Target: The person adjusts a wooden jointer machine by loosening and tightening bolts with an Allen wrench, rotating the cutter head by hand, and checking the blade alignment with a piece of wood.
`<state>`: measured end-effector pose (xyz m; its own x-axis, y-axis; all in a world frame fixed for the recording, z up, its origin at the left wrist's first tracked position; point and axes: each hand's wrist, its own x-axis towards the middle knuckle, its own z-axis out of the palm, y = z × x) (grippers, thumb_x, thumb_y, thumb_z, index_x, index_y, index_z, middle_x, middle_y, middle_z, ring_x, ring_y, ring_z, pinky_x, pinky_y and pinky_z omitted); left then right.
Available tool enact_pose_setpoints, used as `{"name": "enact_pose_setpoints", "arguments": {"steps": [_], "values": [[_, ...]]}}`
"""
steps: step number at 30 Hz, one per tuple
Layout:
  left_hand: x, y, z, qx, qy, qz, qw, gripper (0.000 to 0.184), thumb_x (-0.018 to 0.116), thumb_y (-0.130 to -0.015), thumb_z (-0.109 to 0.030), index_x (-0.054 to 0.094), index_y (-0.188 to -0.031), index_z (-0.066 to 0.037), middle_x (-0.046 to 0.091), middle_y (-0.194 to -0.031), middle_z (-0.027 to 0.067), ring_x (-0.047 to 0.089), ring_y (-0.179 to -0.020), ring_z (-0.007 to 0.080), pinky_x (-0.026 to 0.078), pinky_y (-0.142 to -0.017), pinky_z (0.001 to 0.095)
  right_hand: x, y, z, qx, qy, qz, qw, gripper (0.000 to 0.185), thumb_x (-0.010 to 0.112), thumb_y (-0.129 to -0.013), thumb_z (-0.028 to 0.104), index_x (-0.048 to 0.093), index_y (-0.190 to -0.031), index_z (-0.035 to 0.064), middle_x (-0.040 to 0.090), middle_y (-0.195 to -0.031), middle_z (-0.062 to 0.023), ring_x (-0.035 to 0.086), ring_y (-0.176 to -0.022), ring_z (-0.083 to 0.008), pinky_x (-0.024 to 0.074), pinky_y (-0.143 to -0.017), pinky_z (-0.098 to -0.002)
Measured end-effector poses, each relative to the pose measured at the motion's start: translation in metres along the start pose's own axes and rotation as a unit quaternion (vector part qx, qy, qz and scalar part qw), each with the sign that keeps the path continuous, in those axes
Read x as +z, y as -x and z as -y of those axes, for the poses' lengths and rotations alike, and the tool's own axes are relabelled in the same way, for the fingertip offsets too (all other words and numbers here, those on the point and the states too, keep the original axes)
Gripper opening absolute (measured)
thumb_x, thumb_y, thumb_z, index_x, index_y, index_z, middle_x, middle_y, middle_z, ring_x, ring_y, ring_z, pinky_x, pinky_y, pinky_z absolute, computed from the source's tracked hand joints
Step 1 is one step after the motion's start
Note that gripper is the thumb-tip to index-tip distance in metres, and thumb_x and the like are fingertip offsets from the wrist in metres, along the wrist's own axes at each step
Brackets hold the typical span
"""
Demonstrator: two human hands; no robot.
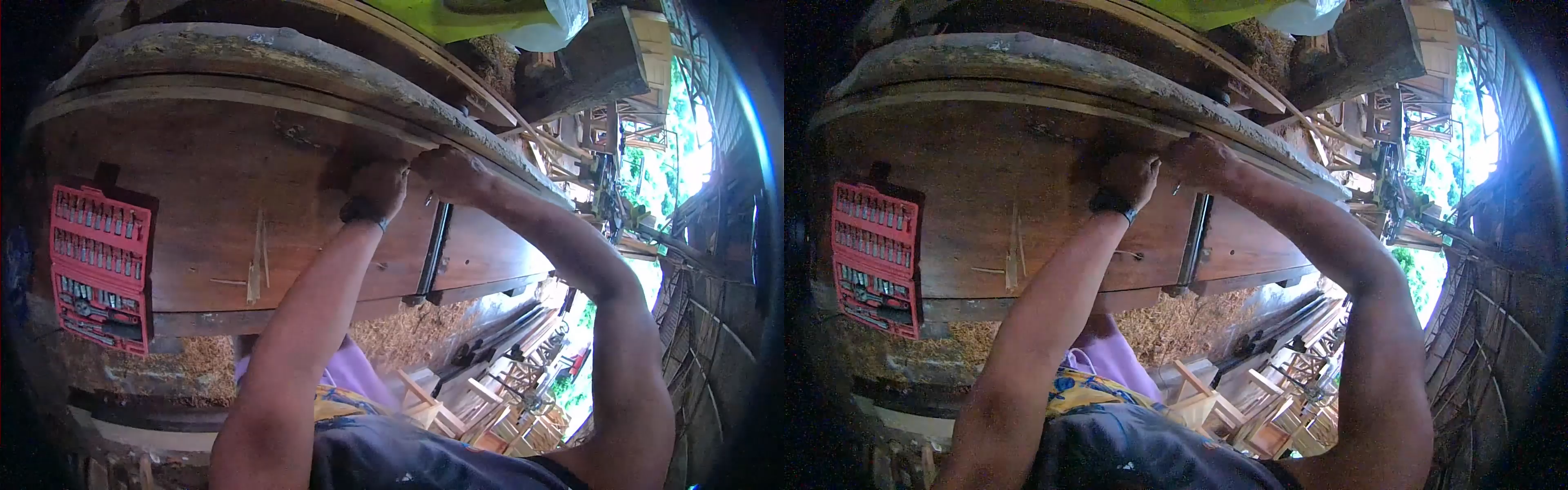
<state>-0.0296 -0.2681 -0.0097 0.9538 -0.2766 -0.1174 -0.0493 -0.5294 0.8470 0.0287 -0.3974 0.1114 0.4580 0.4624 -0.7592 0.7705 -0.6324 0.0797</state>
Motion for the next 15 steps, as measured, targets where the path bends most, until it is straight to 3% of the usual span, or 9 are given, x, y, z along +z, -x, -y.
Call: {"name": "enact_pose_setpoints", "arguments": {"steps": [3,5,8,10,12,15], "values": [[-0.004,0.000,-0.002,-0.021,0.000,0.029,0.999,0.027,0.053,-0.096,-0.030,0.074,-0.100,-0.013,0.072,-0.094,0.0163,0.069,-0.085,0.0360,0.055,-0.080,0.0505,0.005,-0.007,-0.002,-0.010,0.021,0.024,0.999,0.037,0.068,-0.081,0.017,0.061,-0.113,0.0014,0.066,-0.103,-0.0151,0.064,-0.106,-0.0322,0.0532,-0.092,-0.0426],[0.006,-0.003,0.004,-0.018,-0.017,0.057,0.998,0.024,0.053,-0.095,-0.025,0.073,-0.101,-0.013,0.071,-0.101,0.0162,0.069,-0.091,0.0356,0.055,-0.083,0.0508,0.011,-0.006,0.002,-0.011,0.004,-0.013,1.000,0.034,0.068,-0.082,0.016,0.061,-0.111,-0.0005,0.066,-0.104,-0.0172,0.065,-0.104,-0.0324,0.0544,-0.088,-0.0435],[0.006,0.000,0.003,-0.006,0.021,0.012,1.000,0.026,0.055,-0.096,-0.031,0.075,-0.101,-0.015,0.072,-0.096,0.0159,0.068,-0.088,0.0362,0.054,-0.081,0.0496,-0.006,0.004,0.012,-0.014,-0.050,-0.054,0.997,0.031,0.066,-0.083,0.014,0.061,-0.109,-0.0019,0.066,-0.101,-0.0200,0.067,-0.097,-0.0323,0.0557,-0.083,-0.0439],[0.008,-0.001,0.004,-0.002,0.027,0.002,1.000,0.026,0.055,-0.096,-0.030,0.074,-0.101,-0.014,0.072,-0.096,0.0151,0.068,-0.088,0.0361,0.054,-0.081,0.0494,-0.004,0.001,0.014,0.062,-0.084,-0.074,0.992,0.027,0.066,-0.084,0.016,0.064,-0.106,0.0018,0.068,-0.098,-0.0187,0.069,-0.096,-0.0316,0.0566,-0.081,-0.0431],[0.009,-0.001,0.003,-0.003,0.023,0.023,0.999,0.026,0.055,-0.096,-0.029,0.075,-0.101,-0.014,0.072,-0.097,0.0147,0.068,-0.089,0.0361,0.054,-0.081,0.0494,0.014,-0.012,0.024,0.213,-0.105,-0.088,0.967,0.021,0.067,-0.085,0.021,0.073,-0.102,0.0097,0.072,-0.096,-0.0141,0.070,-0.099,-0.0304,0.0579,-0.081,-0.0414],[0.000,-0.003,-0.003,-0.016,0.004,0.075,0.997,0.026,0.053,-0.095,-0.027,0.074,-0.102,-0.013,0.072,-0.099,0.0152,0.069,-0.090,0.0360,0.055,-0.081,0.0498,0.013,-0.021,0.004,0.050,0.025,0.167,0.984,0.016,0.069,-0.084,0.024,0.075,-0.094,0.0133,0.073,-0.092,-0.0110,0.072,-0.093,-0.0293,0.0574,-0.077,-0.0392]]}}
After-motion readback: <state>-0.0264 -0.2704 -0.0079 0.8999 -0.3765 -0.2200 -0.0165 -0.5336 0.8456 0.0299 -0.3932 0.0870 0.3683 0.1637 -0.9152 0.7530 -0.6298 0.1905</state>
